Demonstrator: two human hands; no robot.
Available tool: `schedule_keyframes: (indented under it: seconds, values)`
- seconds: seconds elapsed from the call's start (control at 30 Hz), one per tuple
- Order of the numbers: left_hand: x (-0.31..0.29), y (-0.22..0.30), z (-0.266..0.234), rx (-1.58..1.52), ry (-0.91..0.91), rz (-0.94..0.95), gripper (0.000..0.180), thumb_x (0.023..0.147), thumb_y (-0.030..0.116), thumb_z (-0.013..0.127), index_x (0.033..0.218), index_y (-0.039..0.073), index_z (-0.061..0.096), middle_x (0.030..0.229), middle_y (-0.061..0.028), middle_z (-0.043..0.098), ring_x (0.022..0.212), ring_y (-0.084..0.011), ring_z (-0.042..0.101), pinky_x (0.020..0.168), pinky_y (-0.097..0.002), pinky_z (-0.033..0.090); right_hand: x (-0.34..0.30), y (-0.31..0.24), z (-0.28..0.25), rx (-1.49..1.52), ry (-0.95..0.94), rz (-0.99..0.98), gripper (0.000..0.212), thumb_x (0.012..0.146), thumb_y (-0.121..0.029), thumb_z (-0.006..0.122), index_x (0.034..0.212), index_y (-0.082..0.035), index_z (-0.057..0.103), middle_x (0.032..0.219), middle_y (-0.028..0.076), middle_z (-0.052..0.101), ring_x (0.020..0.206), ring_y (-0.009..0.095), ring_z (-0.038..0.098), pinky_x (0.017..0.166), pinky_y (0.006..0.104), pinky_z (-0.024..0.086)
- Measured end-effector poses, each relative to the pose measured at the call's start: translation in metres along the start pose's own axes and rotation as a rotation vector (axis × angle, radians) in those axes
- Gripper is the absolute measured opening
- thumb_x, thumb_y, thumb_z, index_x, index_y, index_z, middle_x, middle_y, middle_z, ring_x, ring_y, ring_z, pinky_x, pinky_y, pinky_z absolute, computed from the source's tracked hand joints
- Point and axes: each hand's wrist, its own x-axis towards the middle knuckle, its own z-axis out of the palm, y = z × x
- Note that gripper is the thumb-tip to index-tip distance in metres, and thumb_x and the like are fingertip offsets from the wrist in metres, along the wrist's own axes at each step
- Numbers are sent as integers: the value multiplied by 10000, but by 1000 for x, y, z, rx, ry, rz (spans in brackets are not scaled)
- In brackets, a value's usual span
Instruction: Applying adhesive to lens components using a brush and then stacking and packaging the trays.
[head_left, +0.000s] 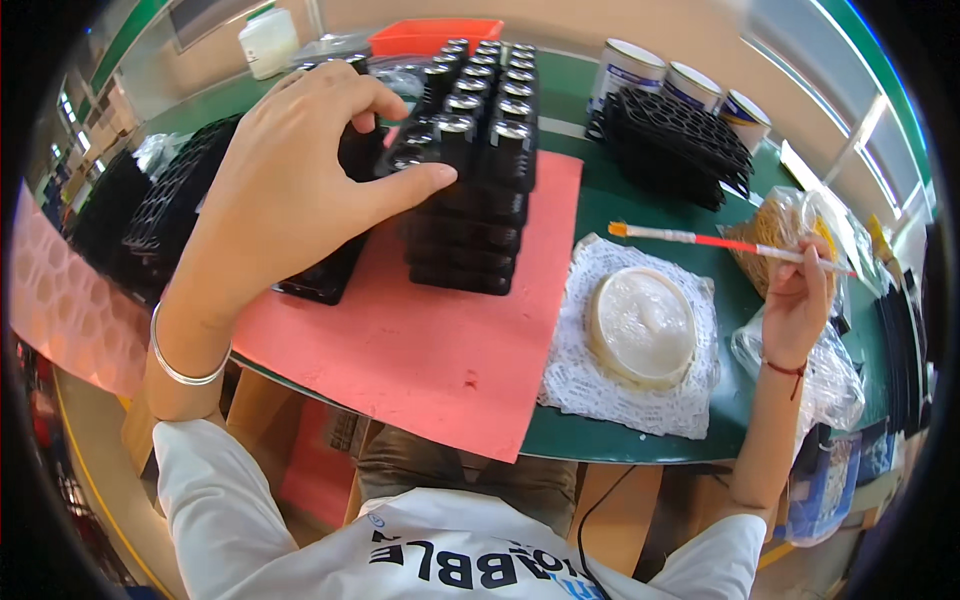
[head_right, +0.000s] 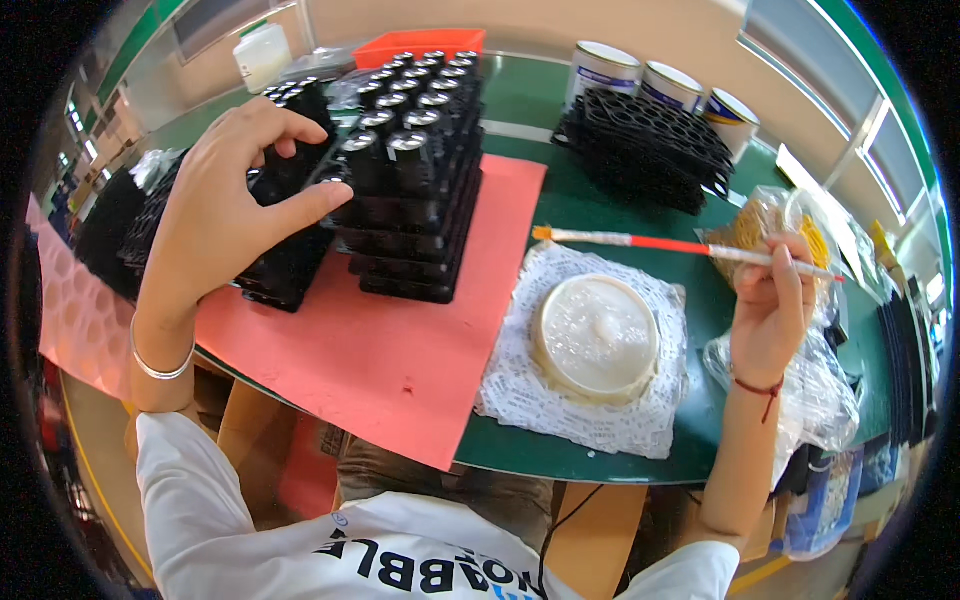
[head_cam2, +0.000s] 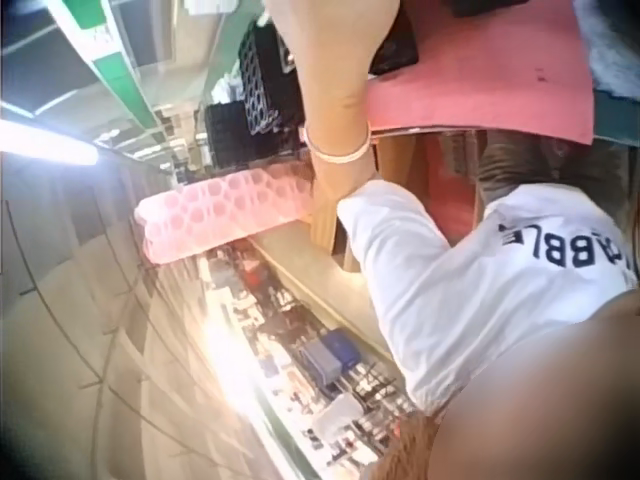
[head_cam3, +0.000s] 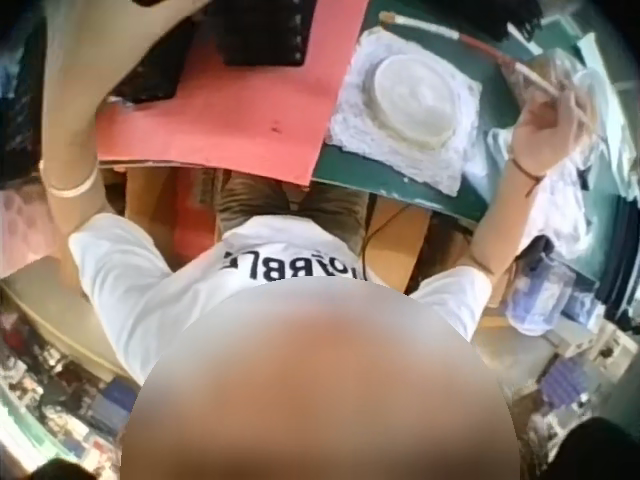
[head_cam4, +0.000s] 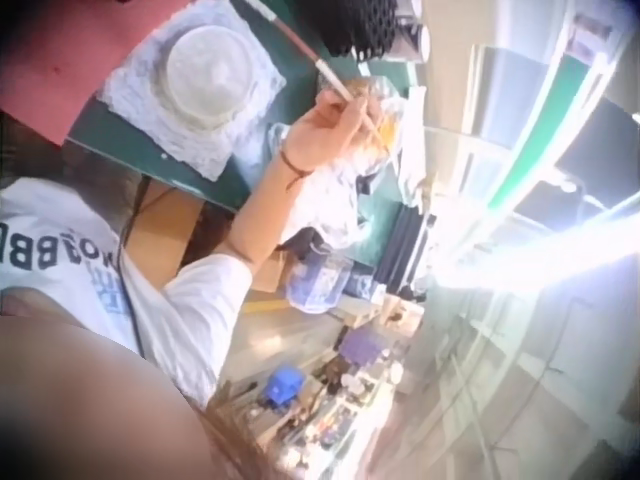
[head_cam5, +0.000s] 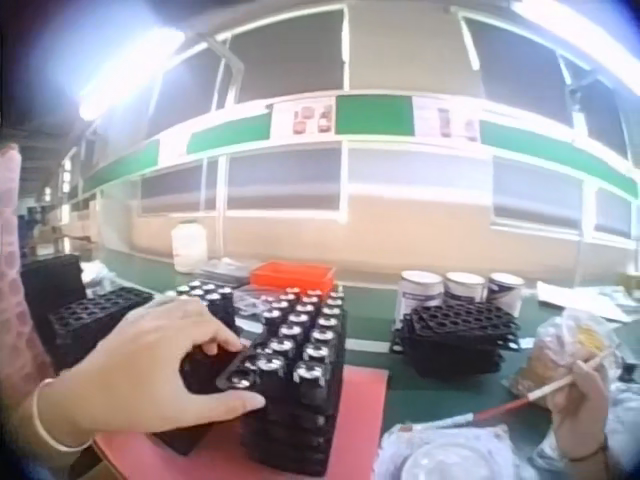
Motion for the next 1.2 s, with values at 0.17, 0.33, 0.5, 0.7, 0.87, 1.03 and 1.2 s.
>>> schedule_keyframes:
  seconds: [0.17, 0.33, 0.5, 0.7, 0.87, 1.03, 1.2]
  values:
    - [3, 1, 26, -137, 105, -27, 300, 653, 214, 723, 808, 16, 560, 687, -77, 511, 622, -229, 500, 573, -310, 400, 3, 0, 1, -44, -43, -79, 156, 897, -143, 482, 924, 1, 537, 824, 66, 571, 582, 82, 512, 524, 191, 383]
    - [4, 19, 28, -88, 162, -67, 268, 652, 141, 711, 831, 18, 553, 711, -54, 509, 621, -182, 458, 582, -272, 388, -2, -1, 2, -143, 10, -175, 170, 912, -139, 446, 872, 0, 534, 786, 76, 552, 538, 72, 466, 493, 181, 359]
    - [-20, 52, 48, -133, 106, 430, 396, 468, 33, 703, 841, 63, 574, 821, -68, 579, 740, -238, 551, 656, -325, 433, -8, -3, 5, -219, -108, -245, 174, 913, -122, 427, 813, -4, 508, 734, 74, 512, 521, 79, 398, 490, 194, 340]
    - [-54, 59, 114, -736, -182, 375, 430, 517, 107, 717, 911, 40, 559, 899, -64, 580, 681, -215, 566, 577, -294, 475, -12, 2, 20, -400, -163, -358, 254, 927, -199, 387, 743, -30, 430, 614, 24, 367, 520, 84, 310, 484, 216, 237]
    - [-56, 53, 117, -946, -455, 138, 376, 624, 70, 678, 981, 45, 565, 871, -91, 585, 666, -214, 564, 580, -285, 474, -20, -1, 19, -438, -272, -340, 256, 908, -224, 412, 727, -43, 403, 621, 35, 368, 544, 103, 306, 490, 234, 236]
    - [-52, 47, 114, -1131, -684, -172, 335, 697, -11, 634, 1024, 20, 567, 848, -16, 591, 702, -35, 545, 555, -161, 422, -14, 9, 22, -419, -242, -276, 255, 930, -220, 361, 739, -59, 410, 582, 20, 365, 523, 97, 304, 494, 242, 245]
    - [-53, 49, 115, -1290, -682, -406, 253, 733, 67, 660, 964, -9, 594, 799, -46, 620, 641, -59, 560, 539, -199, 445, -9, 5, 24, -59, -82, -56, 269, 942, -261, 364, 769, -67, 434, 611, 1, 396, 513, 70, 300, 500, 234, 246]
